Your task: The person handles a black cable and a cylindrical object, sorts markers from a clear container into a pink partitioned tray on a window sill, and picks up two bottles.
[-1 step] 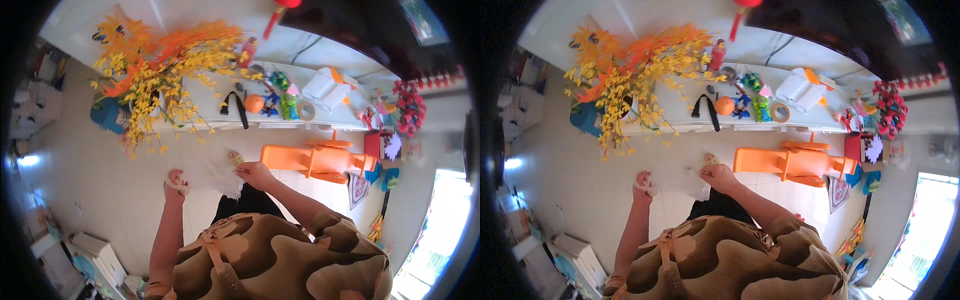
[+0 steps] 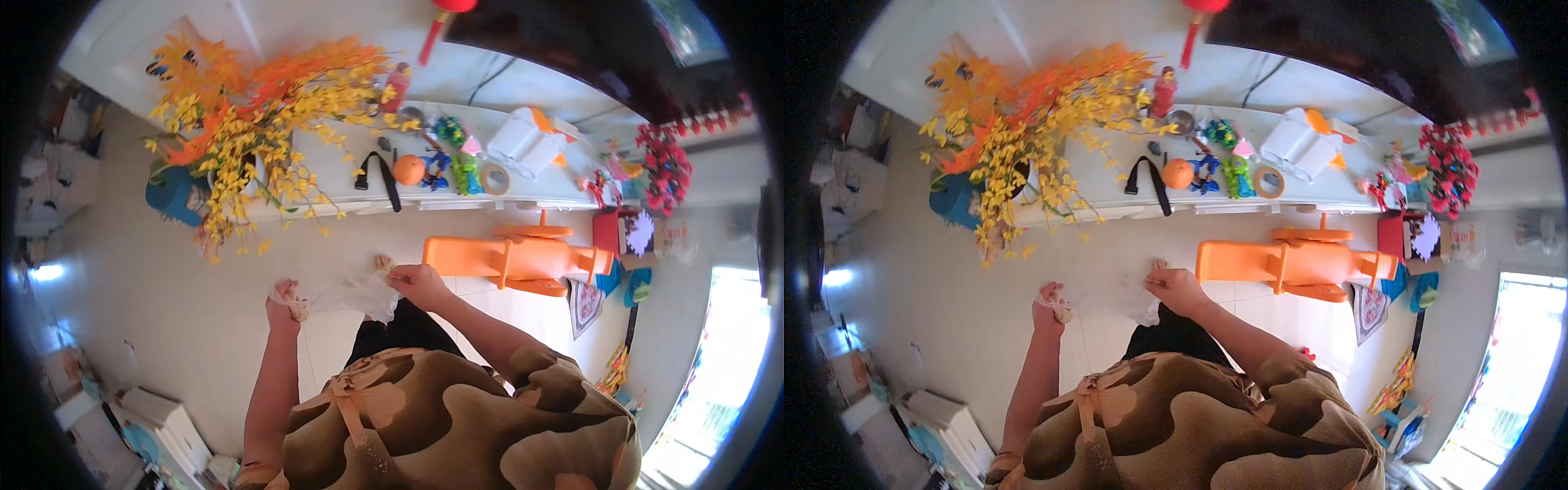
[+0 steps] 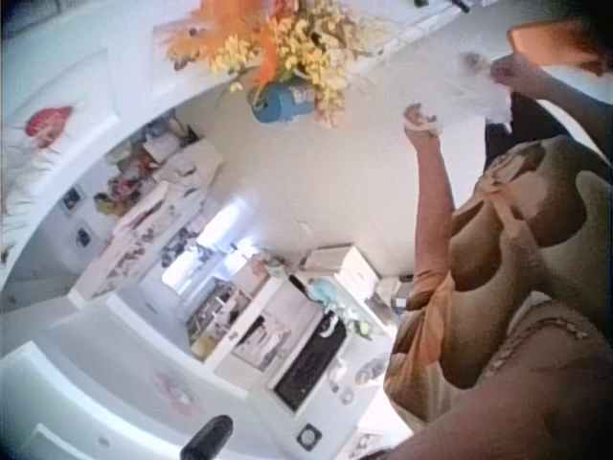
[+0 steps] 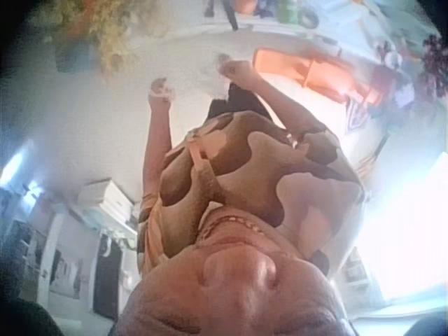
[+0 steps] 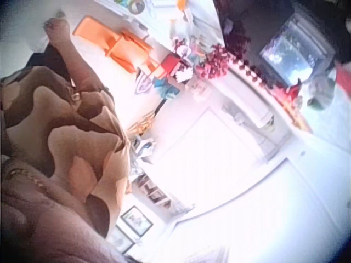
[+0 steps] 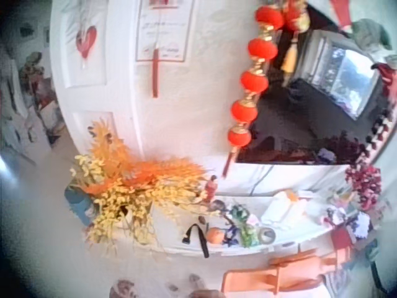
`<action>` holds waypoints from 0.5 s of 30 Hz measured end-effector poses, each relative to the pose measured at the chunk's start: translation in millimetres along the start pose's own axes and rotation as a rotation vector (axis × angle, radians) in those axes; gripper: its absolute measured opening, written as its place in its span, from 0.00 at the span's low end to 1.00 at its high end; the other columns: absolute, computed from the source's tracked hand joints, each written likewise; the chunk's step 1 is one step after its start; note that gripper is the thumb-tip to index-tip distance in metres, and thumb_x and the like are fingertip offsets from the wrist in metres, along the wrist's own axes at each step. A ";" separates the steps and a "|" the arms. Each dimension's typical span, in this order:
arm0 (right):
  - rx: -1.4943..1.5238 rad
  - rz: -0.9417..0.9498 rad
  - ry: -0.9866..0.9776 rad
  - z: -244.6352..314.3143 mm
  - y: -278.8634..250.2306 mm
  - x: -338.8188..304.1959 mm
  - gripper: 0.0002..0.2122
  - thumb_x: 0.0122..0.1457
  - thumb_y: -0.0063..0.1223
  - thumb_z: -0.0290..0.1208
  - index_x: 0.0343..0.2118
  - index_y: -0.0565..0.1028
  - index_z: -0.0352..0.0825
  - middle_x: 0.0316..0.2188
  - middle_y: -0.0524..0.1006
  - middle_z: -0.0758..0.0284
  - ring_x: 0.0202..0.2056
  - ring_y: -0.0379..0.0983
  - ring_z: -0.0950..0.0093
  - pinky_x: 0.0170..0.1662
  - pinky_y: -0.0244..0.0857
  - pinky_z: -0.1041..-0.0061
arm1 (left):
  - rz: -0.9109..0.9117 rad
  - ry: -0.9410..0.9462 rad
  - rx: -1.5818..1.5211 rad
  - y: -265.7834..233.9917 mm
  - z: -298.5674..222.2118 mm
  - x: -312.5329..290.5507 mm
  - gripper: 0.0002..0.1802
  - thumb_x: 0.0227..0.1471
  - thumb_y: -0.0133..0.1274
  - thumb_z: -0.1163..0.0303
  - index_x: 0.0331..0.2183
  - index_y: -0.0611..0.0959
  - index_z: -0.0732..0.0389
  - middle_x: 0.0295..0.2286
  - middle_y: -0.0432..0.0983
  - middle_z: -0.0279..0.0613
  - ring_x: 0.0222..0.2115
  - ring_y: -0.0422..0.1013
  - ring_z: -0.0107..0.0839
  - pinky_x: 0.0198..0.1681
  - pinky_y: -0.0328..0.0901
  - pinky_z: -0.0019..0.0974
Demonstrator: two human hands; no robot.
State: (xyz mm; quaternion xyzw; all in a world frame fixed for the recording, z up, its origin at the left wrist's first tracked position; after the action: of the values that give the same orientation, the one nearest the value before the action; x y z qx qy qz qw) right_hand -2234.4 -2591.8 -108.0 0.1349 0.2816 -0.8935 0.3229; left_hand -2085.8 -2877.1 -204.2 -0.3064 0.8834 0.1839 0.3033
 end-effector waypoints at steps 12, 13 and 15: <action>0.133 -0.469 0.083 -78.5 -75.3 -106.0 0.07 0.51 0.50 0.23 0.31 0.79 0.37 0.27 0.76 0.62 0.31 0.74 0.65 0.35 0.67 0.70 | 0.352 0.781 1.268 158.5 -41.0 -138.4 0.17 0.37 0.61 0.71 0.35 0.76 0.54 0.35 0.71 0.38 0.29 0.73 0.40 0.31 0.68 0.39; 0.192 -0.476 0.139 -87.7 -78.8 -118.9 0.07 0.51 0.49 0.23 0.31 0.79 0.37 0.27 0.76 0.62 0.32 0.74 0.64 0.36 0.67 0.70 | 0.407 0.834 1.276 169.4 -33.3 -152.3 0.13 0.37 0.62 0.69 0.30 0.77 0.55 0.34 0.72 0.36 0.30 0.72 0.41 0.31 0.68 0.37; 0.100 -0.551 0.082 -98.6 -84.5 -140.3 0.07 0.51 0.49 0.23 0.30 0.79 0.36 0.27 0.76 0.61 0.30 0.74 0.64 0.35 0.68 0.70 | 0.523 0.926 1.136 189.0 -24.5 -185.7 0.12 0.38 0.63 0.71 0.28 0.77 0.58 0.30 0.71 0.39 0.27 0.72 0.39 0.29 0.68 0.36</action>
State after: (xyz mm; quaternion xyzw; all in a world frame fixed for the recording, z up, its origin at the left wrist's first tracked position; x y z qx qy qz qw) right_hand -2177.8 -2409.8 -92.8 0.1048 0.2760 -0.9542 0.0490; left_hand -2102.9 -2669.1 -39.1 0.0687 0.9224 -0.3782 -0.0392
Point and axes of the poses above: each hand's wrist, its own x-axis towards the middle knuckle, its own y-axis out of the palm, z = x × y, the point moved 9 cm from there along x, towards the middle knuckle
